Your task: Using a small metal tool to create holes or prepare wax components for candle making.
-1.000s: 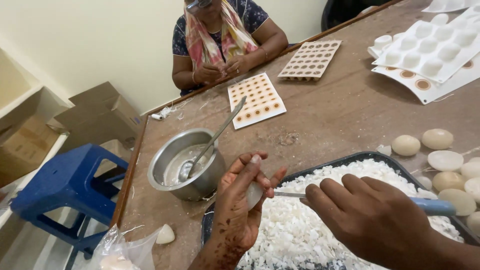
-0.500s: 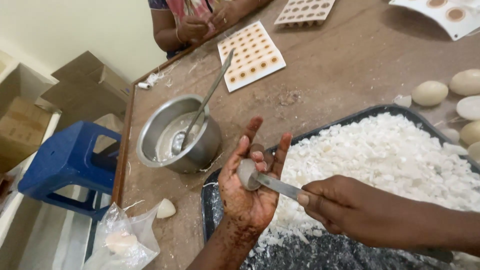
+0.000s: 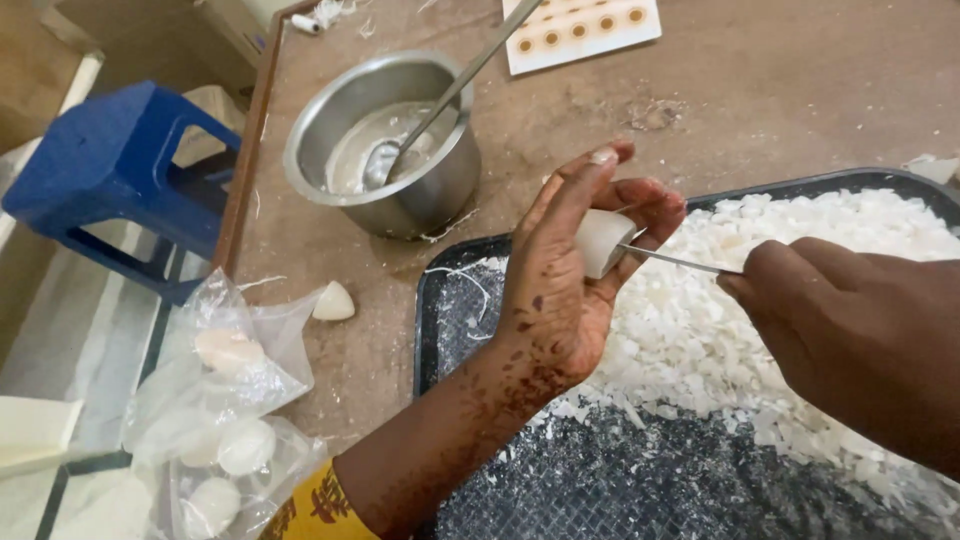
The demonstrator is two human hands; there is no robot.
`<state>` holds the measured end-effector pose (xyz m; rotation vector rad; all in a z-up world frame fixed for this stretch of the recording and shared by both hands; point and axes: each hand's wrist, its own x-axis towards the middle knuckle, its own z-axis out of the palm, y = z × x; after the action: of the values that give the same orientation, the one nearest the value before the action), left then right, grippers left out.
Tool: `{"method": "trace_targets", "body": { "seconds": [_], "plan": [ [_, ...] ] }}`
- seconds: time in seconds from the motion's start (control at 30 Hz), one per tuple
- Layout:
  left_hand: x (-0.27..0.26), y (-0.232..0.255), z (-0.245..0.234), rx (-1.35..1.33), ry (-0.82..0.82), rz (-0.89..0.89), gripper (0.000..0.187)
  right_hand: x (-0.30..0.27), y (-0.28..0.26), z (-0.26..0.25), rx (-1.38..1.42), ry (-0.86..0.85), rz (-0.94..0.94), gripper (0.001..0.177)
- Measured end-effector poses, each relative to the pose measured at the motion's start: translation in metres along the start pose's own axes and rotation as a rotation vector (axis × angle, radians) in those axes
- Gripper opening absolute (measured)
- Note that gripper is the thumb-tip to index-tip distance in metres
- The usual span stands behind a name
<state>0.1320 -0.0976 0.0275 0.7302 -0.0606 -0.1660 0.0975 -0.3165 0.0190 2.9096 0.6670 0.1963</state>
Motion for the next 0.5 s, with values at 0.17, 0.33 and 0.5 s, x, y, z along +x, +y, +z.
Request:
{"method": "trace_targets", "body": {
  "seconds": [0.17,0.33,0.5],
  "plan": [
    [0.005,-0.016,-0.015,0.001,0.016,-0.068,0.03,0.014,-0.034,-0.043,-0.151,-0.333,0.123,0.033],
    [0.001,-0.022,-0.014,-0.016,0.014,-0.145,0.031,0.013,-0.017,-0.028,-0.21,-0.477,0.096,0.032],
    [-0.003,-0.022,-0.009,0.15,-0.045,-0.138,0.036,0.017,-0.015,-0.044,-0.21,-0.434,0.108,0.035]
  ]
}}
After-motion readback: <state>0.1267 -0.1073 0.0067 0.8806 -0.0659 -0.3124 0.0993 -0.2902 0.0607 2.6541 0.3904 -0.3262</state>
